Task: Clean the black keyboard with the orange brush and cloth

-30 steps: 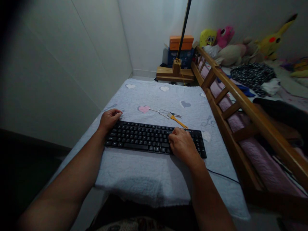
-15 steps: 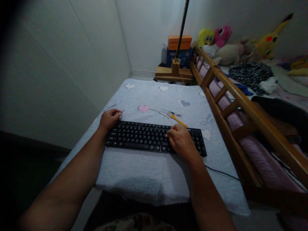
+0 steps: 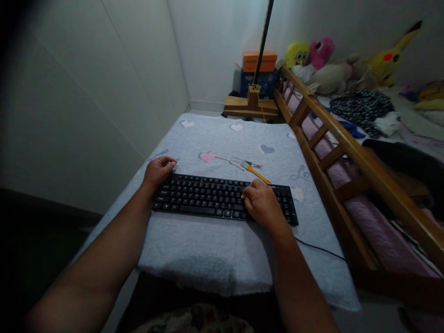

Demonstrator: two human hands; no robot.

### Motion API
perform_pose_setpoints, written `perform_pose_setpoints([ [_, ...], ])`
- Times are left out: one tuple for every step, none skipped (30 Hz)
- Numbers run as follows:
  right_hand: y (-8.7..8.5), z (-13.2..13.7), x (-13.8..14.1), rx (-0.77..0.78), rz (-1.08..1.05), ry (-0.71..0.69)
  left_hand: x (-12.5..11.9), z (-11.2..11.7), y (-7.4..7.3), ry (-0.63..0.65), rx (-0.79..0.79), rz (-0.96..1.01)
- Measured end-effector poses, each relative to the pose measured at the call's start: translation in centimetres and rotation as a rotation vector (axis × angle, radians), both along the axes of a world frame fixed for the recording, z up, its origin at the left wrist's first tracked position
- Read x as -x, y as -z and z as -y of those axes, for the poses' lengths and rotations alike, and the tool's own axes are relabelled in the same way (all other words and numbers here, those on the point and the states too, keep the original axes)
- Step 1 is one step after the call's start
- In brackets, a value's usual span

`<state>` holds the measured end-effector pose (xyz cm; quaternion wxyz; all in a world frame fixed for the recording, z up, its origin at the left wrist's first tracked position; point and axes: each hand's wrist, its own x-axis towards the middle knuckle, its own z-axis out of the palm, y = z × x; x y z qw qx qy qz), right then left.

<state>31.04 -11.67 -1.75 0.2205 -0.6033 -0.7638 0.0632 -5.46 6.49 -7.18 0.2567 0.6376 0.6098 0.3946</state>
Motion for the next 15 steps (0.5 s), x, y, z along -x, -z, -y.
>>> perform_pose_setpoints([
  [0.0, 0.0, 0.0, 0.009, 0.011, 0.016, 0.0, 0.0, 0.0, -0.002, 0.004, 0.001],
  [0.0, 0.0, 0.0, 0.01, 0.014, 0.027, -0.1, 0.0, -0.1, -0.004, 0.007, 0.002],
  [0.0, 0.1, 0.0, 0.003, 0.009, 0.031, -0.1, 0.0, -0.1, -0.004, 0.011, 0.003],
  [-0.1, 0.1, 0.1, -0.013, -0.003, 0.026, -0.1, 0.0, -0.1, -0.004, 0.014, 0.005],
  [-0.1, 0.1, 0.4, -0.038, -0.02, 0.011, -0.1, 0.0, -0.1, -0.003, 0.017, 0.006],
  [-0.1, 0.2, 0.9, -0.065, -0.04, -0.012, -0.1, 0.0, -0.1, -0.003, 0.018, 0.007],
  [-0.1, 0.2, 1.4, -0.093, -0.059, -0.04, -0.1, -0.1, -0.1, -0.003, 0.019, 0.009],
  [-0.1, 0.2, 2.2, -0.114, -0.078, -0.076, -0.1, -0.1, -0.1, -0.003, 0.019, 0.01],
  [-0.1, 0.3, 3.0, -0.119, -0.095, -0.118, 0.0, -0.1, -0.1, -0.002, 0.019, 0.01],
  [0.0, 0.3, 3.9, -0.119, -0.104, -0.162, 0.0, -0.1, -0.1, -0.001, 0.017, 0.007],
  [0.1, 0.4, 4.8, -0.123, -0.106, -0.207, 0.0, -0.1, -0.1, 0.0, 0.014, 0.002],
  [0.3, 0.4, 5.6, -0.124, -0.103, -0.245, 0.0, -0.1, -0.1, 0.0, 0.011, -0.002],
  [0.4, 0.3, 6.4, -0.121, -0.096, -0.273, 0.0, -0.1, -0.2, 0.0, 0.01, -0.003],
  [0.6, 0.3, 7.1, -0.116, -0.087, -0.291, 0.0, 0.0, -0.2, -0.001, 0.01, -0.001],
  [0.7, 0.3, 7.6, -0.109, -0.076, -0.299, 0.0, 0.0, -0.2, -0.001, 0.011, 0.003],
])
